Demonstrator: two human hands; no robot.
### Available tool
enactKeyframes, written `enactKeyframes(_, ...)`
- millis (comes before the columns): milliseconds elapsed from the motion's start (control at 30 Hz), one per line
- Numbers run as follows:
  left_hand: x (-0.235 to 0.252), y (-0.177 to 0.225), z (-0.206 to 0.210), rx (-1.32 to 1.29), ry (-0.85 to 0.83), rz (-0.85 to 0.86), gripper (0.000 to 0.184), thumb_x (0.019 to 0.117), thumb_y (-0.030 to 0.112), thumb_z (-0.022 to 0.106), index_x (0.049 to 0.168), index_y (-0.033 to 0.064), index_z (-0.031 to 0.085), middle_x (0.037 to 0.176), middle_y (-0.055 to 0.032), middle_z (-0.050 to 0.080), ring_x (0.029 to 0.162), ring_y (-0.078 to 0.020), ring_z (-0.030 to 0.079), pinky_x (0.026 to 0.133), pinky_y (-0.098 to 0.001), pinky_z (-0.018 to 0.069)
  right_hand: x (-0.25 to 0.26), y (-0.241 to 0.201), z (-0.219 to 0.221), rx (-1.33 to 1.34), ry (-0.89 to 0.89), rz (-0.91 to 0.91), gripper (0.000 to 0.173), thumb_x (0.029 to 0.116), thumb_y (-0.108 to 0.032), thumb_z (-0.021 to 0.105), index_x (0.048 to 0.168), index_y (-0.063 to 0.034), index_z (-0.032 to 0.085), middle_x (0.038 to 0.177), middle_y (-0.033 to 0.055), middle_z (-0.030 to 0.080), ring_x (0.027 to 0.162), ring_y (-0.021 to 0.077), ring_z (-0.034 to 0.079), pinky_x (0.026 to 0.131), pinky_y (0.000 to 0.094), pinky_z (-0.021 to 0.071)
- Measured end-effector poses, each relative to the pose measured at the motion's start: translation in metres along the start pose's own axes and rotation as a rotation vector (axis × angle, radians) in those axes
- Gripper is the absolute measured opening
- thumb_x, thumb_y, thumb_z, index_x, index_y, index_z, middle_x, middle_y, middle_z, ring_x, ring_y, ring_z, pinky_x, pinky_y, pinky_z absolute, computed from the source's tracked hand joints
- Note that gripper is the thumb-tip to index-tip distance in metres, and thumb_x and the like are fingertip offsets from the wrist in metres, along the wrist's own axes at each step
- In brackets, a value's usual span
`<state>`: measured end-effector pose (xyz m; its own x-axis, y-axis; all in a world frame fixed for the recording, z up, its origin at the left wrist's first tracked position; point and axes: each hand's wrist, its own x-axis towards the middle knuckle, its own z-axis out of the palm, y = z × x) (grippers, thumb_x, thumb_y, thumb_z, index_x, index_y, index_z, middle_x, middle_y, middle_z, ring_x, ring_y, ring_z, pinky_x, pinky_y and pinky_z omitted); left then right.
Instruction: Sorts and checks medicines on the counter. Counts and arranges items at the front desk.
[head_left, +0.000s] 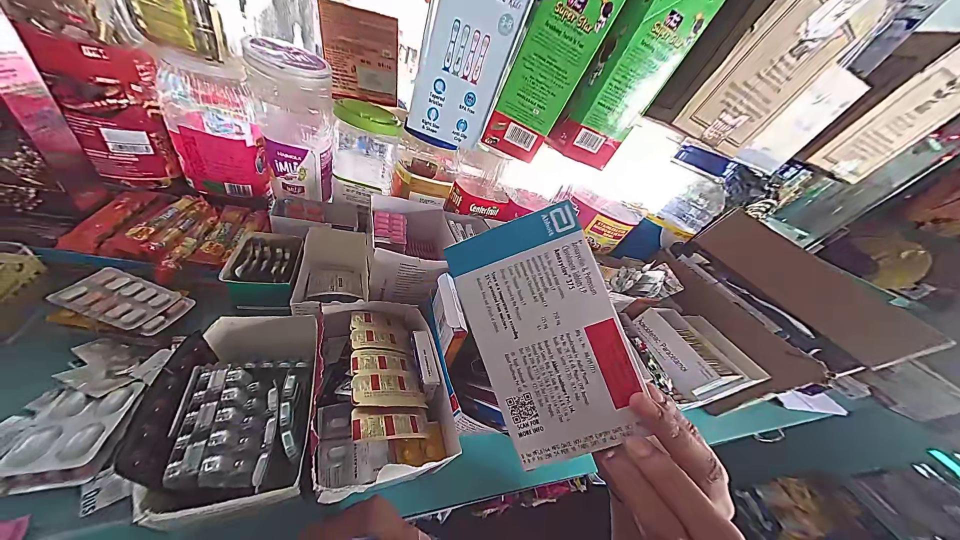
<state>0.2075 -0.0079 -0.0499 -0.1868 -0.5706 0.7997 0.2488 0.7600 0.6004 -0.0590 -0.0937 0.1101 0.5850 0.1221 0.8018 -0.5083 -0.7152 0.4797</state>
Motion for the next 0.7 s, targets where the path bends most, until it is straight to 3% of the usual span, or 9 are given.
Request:
enactKeyframes(167,-0.0008,-0.0017,0.0008,0.002,-0.003,0.036,0.025,0.1050,0.018,0.055,0.119,0.0037,0.070,0.118,-0.0082,0.069,0.116,-0.0122,0.063,0.103,-0.0257,0.0489,-0.0004,-0.0040,-0.0033,-0.006,-0.023,0.018,0.013,0.1021,-0.004,0.055,0.092,-0.0087,0.049,0.111,0.0020,0.058,0.131,0.0107,0.052,0.118,0.0322,0.0389)
enactKeyframes(367,-0.0011,-0.0024,0.0037,0.026,0.028,0.054,0.019,0.1030,0.014,0.060,0.114,0.0043,0.072,0.118,-0.0067,0.069,0.115,-0.0114,0.064,0.100,-0.0243,0.0510,-0.0013,-0.0073,-0.0029,-0.003,0.003,0.035,0.013,0.1016,-0.004,0.056,0.091,-0.0090,0.048,0.107,0.0010,0.060,0.128,0.0100,0.055,0.117,0.0316,0.0402)
enactKeyframes(700,-0.0013,-0.0023,0.0031,0.018,0.019,0.060,0.021,0.1038,0.014,0.058,0.116,0.0042,0.071,0.118,-0.0075,0.070,0.114,-0.0122,0.064,0.100,-0.0252,0.0508,-0.0015,-0.0080,-0.0044,-0.029,-0.013,0.030,0.012,0.1016,-0.004,0.056,0.093,-0.0087,0.049,0.108,0.0017,0.059,0.125,0.0099,0.056,0.116,0.0313,0.0410)
